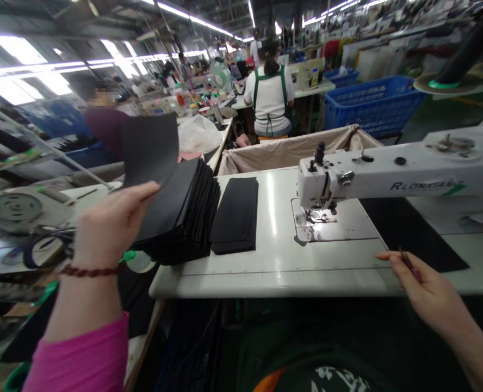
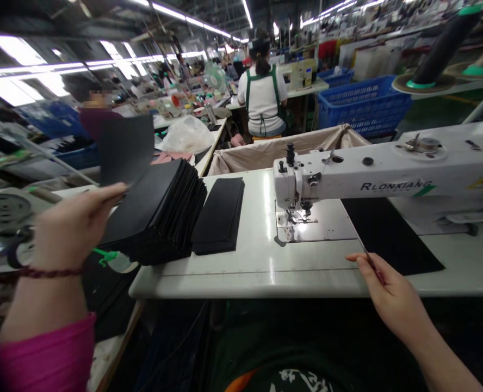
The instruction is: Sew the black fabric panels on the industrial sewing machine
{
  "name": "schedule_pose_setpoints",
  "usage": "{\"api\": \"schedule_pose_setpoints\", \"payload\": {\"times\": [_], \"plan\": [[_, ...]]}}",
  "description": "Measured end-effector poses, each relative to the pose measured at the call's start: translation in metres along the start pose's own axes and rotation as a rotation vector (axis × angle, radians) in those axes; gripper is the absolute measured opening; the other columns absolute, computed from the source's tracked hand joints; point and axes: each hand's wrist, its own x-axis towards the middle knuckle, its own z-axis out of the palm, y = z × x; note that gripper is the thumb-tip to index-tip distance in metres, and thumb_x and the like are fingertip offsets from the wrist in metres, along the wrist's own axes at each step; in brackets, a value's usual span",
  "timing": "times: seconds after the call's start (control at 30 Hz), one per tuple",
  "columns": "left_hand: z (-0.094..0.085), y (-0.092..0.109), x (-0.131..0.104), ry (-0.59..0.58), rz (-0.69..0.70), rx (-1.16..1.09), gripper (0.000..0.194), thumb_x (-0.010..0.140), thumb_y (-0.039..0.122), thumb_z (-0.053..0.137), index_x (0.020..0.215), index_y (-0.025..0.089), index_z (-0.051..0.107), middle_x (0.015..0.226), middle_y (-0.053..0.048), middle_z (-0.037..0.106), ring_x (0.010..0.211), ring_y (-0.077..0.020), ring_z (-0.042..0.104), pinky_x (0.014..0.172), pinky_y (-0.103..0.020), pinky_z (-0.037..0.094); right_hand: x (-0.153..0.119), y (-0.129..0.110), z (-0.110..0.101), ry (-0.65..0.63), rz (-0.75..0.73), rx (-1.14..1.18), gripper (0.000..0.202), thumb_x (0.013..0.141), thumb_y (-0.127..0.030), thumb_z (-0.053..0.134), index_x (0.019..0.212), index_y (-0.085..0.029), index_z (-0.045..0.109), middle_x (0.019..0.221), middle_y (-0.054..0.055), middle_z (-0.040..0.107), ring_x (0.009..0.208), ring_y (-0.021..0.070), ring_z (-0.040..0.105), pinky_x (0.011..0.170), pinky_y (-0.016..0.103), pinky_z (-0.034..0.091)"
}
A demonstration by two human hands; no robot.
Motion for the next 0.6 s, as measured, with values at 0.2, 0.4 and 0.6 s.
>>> {"api": "schedule_pose_setpoints", "payload": {"times": [0.2,0.4,0.6], "plan": [[0.050,-0.020,-0.017,-0.101,0.047,0.063,0.031,0.099,0.040,0.046,0.124,0.028,0.060,0.120,0.007,0.066,0.104,-0.0147,0.065,0.093,-0.029,0.049,0.002,0.059,-0.032,0.028,-0.019,-0.173,0.037,0.091,-0.053,0.047,0.116,-0.032,0.064,0.118,0.009,0.067,0.105,0.0315,0.063,0.092,0.048,0.048],[0.054,-0.023,-0.022,-0.033,0.133,0.070,0.036,0.100,0.043,0.039,0.126,0.027,0.059,0.126,0.005,0.064,0.111,-0.0158,0.062,0.096,-0.029,0.048,0.003,0.117,-0.046,-0.112,-0.139,-0.463,0.059,0.086,-0.056,0.054,0.141,-0.037,0.045,0.142,0.006,0.052,0.112,0.0340,0.062,0.082,0.046,0.055],[0.063,-0.003,-0.031,0.154,0.110,0.012,0.044,0.092,0.037,0.055,0.135,0.037,0.051,0.139,0.009,0.054,0.121,-0.0233,0.056,0.105,-0.044,0.042,0.002,0.140,-0.046,-0.125,-0.214,-0.597,0.048,0.090,-0.029,0.043,0.138,-0.034,0.050,0.139,0.001,0.056,0.104,0.0245,0.067,0.072,0.036,0.058]]}}
